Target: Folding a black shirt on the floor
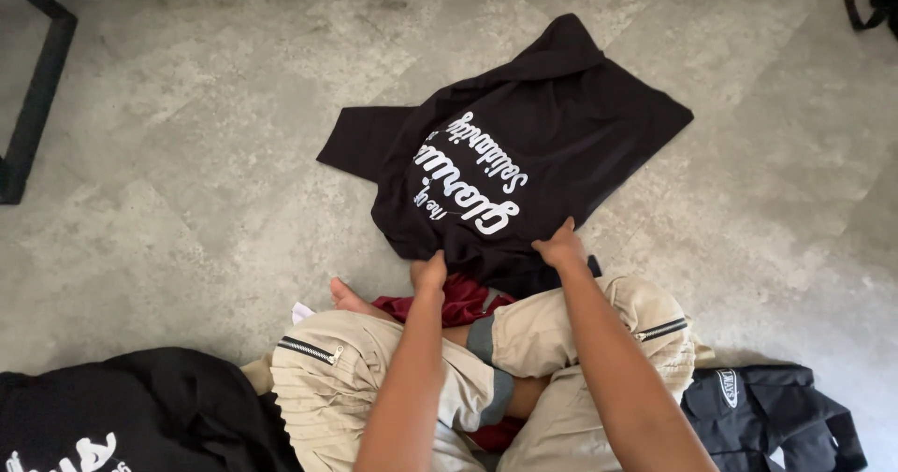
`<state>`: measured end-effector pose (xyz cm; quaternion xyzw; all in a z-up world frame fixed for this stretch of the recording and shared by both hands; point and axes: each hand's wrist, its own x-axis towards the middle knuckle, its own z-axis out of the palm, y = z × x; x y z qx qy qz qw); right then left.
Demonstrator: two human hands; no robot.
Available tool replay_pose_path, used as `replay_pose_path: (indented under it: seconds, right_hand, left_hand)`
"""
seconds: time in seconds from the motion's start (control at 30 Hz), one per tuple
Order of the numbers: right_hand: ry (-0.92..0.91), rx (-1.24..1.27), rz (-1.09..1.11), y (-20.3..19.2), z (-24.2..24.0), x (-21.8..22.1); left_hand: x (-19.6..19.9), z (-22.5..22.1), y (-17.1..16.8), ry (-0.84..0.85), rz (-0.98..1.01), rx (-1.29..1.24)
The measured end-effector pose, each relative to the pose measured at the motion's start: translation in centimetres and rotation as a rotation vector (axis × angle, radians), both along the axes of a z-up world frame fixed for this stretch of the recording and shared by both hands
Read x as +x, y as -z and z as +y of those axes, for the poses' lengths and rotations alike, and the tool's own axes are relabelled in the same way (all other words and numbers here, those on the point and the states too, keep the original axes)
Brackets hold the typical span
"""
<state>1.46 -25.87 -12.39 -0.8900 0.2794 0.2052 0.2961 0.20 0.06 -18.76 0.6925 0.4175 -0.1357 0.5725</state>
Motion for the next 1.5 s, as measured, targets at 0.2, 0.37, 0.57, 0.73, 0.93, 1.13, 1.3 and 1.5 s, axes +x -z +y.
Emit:
replay_pose_path:
  seconds: [0.2, 0.37, 0.57, 0.73, 0.93, 1.13, 1.3, 1.5]
  right_hand:
    - [0.119, 0.280, -0.421, 0.4, 1.3, 1.3]
    - [-0.061, 0.944, -0.027, -8.1, 5.7, -2.1]
    - [-0.407, 0.566, -0.052, -4.8, 4.6, 0.4]
    - [-0.645, -0.144, -0.082, -4.7, 1.2, 2.5]
    - [-0.792, -0.413, 0.020, -6.1, 2.0, -0.5]
    - [-0.975, -0.515, -0.021, -7.1, 6.1, -1.5]
    - [-0.995, -0.534, 0.026, -1.1, 6.7, -2.6]
    - [-1.018, -0.246, -0.067, -7.2, 8.3, -4.8]
  left_hand:
    - [7.0, 5.1, -9.4, -0.020, -0.257, 0.046]
    - [5.0, 9.3, -20.6, -0.084, -0.461, -0.031]
    - [2.3, 7.6, -17.6, 0.402, -0.183, 0.781]
    - [0.7, 2.7, -13.7, 0.980, -0.123, 0.780]
    - [-0.2, 1.4, -14.5, 1.230, 0.105, 0.707]
    - [-0.1, 2.2, -14.8, 1.273, 0.190, 0.685]
    - [2.9, 1.4, -6.9, 1.212, 0.256, 0.879]
    - [1.6, -4.4, -13.5, 0.998, -0.247, 0.805]
